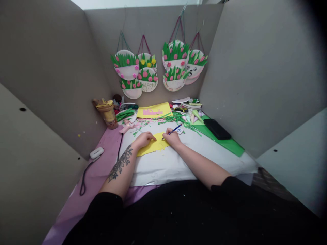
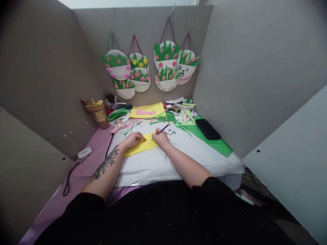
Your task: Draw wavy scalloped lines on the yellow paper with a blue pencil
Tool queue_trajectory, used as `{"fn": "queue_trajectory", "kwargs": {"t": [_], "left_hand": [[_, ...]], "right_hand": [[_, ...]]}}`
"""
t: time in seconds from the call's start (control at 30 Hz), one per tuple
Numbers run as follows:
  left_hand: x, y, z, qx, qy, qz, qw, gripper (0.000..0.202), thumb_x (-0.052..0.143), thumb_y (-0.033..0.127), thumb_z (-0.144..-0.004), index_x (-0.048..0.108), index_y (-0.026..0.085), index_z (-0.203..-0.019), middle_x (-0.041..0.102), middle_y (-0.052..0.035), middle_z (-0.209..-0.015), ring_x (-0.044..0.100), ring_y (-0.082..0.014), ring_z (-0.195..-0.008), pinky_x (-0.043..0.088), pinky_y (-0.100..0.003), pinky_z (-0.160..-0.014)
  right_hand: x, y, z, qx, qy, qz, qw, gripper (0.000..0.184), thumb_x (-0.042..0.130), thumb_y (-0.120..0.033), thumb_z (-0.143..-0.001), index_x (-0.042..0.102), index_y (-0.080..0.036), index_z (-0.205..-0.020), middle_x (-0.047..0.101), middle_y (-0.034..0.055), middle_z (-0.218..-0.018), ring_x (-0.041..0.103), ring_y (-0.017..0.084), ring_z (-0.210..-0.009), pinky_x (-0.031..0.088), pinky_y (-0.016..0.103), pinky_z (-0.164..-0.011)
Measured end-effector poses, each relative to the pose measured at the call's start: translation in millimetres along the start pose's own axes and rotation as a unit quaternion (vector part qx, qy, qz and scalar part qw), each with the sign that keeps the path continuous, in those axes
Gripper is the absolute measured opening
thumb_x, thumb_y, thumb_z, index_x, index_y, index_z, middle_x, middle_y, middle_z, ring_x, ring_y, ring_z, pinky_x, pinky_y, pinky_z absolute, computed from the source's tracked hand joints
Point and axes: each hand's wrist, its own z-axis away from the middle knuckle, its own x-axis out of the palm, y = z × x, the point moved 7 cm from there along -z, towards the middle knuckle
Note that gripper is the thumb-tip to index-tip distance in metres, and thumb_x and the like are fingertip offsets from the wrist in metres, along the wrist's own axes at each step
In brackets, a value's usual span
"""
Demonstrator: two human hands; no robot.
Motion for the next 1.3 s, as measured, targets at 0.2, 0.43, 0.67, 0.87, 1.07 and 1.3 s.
{"fn": "queue_trajectory", "kwargs": {"t": [0.2, 0.43, 0.67, 0.87, 1.07, 1.3], "left_hand": [[-0.3, -0.2, -0.1, 0.004, 0.004, 0.003, 1.0, 0.048, 0.042, -0.002, -0.071, 0.074, 0.022, -0.096, 0.066, -0.0043, -0.098, 0.062, -0.0135, -0.086, 0.046, -0.025, -0.086], [-0.2, 0.2, -0.1, 0.0, 0.003, 0.005, 1.0, 0.049, 0.041, -0.003, -0.069, 0.075, 0.022, -0.096, 0.067, -0.0044, -0.098, 0.062, -0.0135, -0.086, 0.046, -0.026, -0.087], [0.5, -0.4, 0.0, -0.003, -0.002, 0.005, 1.0, 0.05, 0.041, -0.002, -0.069, 0.074, 0.022, -0.097, 0.067, -0.0042, -0.099, 0.062, -0.0134, -0.086, 0.046, -0.025, -0.088], [1.1, -0.8, 0.0, -0.004, -0.002, 0.006, 1.0, 0.05, 0.041, -0.002, -0.07, 0.074, 0.022, -0.098, 0.067, -0.0039, -0.099, 0.062, -0.0134, -0.087, 0.046, -0.024, -0.087], [-0.4, 0.6, 0.2, -0.012, 0.001, 0.012, 1.0, 0.048, 0.042, -0.002, -0.071, 0.075, 0.022, -0.096, 0.067, -0.004, -0.099, 0.062, -0.0135, -0.087, 0.046, -0.024, -0.086], [-0.7, 1.4, 0.4, -0.013, 0.001, 0.021, 1.0, 0.05, 0.041, -0.003, -0.069, 0.075, 0.021, -0.096, 0.067, -0.0045, -0.097, 0.062, -0.0134, -0.085, 0.045, -0.024, -0.085]], "right_hand": [[-0.5, 3.9, -1.5, -0.004, 0.001, -0.012, 1.0, 0.015, 0.052, -0.025, -0.056, 0.037, -0.021, -0.054, 0.036, -0.0062, -0.05, 0.037, 0.011, -0.052, 0.029, 0.024, -0.05], [1.2, 5.0, -1.7, -0.005, -0.007, -0.008, 1.0, 0.015, 0.05, -0.024, -0.055, 0.036, -0.021, -0.053, 0.034, -0.0063, -0.049, 0.035, 0.011, -0.052, 0.028, 0.024, -0.049], [2.3, 9.2, -3.0, -0.002, -0.005, -0.016, 1.0, 0.014, 0.05, -0.023, -0.055, 0.036, -0.021, -0.054, 0.034, -0.0062, -0.049, 0.034, 0.011, -0.052, 0.026, 0.024, -0.048], [4.0, 7.9, -1.2, 0.003, -0.022, -0.014, 1.0, 0.014, 0.051, -0.023, -0.054, 0.037, -0.021, -0.053, 0.033, -0.0064, -0.049, 0.033, 0.01, -0.051, 0.025, 0.024, -0.047], [4.5, 5.3, -0.2, -0.003, -0.027, -0.014, 1.0, 0.014, 0.051, -0.022, -0.055, 0.037, -0.021, -0.053, 0.033, -0.0066, -0.049, 0.033, 0.01, -0.051, 0.025, 0.024, -0.048], [6.1, 5.0, 1.2, -0.005, -0.038, -0.025, 0.999, 0.015, 0.052, -0.021, -0.056, 0.038, -0.02, -0.052, 0.034, -0.007, -0.048, 0.033, 0.01, -0.051, 0.026, 0.023, -0.047]]}}
